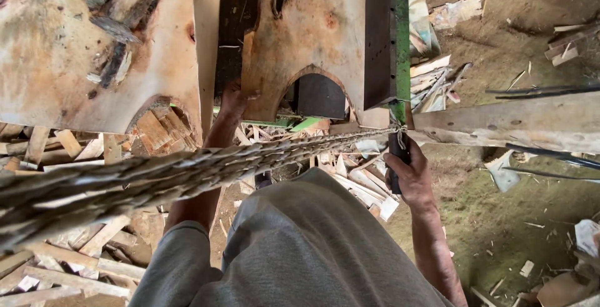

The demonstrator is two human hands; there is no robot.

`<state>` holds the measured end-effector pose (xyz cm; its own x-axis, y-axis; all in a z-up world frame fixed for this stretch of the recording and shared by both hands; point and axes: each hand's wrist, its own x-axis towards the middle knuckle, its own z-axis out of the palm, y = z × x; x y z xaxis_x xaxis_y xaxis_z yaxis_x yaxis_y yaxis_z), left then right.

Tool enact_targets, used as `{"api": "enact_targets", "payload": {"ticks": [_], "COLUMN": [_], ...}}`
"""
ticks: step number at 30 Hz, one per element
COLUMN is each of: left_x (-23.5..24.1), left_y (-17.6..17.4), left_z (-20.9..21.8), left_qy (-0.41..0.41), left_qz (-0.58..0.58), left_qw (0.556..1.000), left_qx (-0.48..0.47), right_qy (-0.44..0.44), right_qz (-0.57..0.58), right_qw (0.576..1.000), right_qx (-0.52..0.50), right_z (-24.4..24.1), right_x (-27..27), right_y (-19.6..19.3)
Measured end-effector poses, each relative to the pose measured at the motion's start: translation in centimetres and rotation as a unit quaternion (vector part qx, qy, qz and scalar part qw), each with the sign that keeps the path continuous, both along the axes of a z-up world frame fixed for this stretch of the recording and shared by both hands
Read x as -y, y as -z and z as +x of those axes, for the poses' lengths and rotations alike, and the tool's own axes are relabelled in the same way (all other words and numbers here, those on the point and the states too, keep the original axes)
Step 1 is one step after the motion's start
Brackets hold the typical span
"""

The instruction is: The person is manipulating and cutting large wood slabs using an industrial saw machine.

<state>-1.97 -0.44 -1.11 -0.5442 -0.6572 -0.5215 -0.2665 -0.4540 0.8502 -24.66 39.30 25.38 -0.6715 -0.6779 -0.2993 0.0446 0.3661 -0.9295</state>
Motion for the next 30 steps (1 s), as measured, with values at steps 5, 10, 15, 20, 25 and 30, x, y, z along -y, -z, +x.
{"api": "enact_targets", "payload": {"ticks": [5, 10, 15, 20, 25, 30], "left_x": [-1.8, -3.5, -5.5, -6.6, -3.0, -1.3], "left_y": [-5.2, -2.2, -0.5, 2.1, -0.3, -0.5], "left_z": [0.9, 2.2, 2.6, 2.9, 2.2, 0.3], "left_qy": [-0.035, -0.020, -0.097, -0.114, -0.072, -0.066], "left_qz": [-0.030, -0.055, 0.012, 0.016, -0.048, -0.040], "left_qw": [0.997, 0.997, 0.995, 0.991, 0.996, 0.997], "left_qx": [-0.069, 0.056, -0.023, -0.067, -0.030, -0.005], "right_qy": [-0.027, -0.013, 0.034, 0.016, -0.059, -0.035], "right_qz": [-0.021, -0.030, -0.140, 0.151, 0.054, 0.060], "right_qw": [0.999, 0.999, 0.989, 0.980, 0.996, 0.997], "right_qx": [-0.006, -0.009, 0.030, -0.130, -0.025, -0.030], "right_z": [0.2, -0.3, 0.4, 1.4, -0.7, -1.1], "right_x": [-0.4, 0.6, 0.2, -0.1, -0.4, 0.3], "right_y": [-2.1, -5.1, 0.9, 5.6, 3.4, -1.7]}}
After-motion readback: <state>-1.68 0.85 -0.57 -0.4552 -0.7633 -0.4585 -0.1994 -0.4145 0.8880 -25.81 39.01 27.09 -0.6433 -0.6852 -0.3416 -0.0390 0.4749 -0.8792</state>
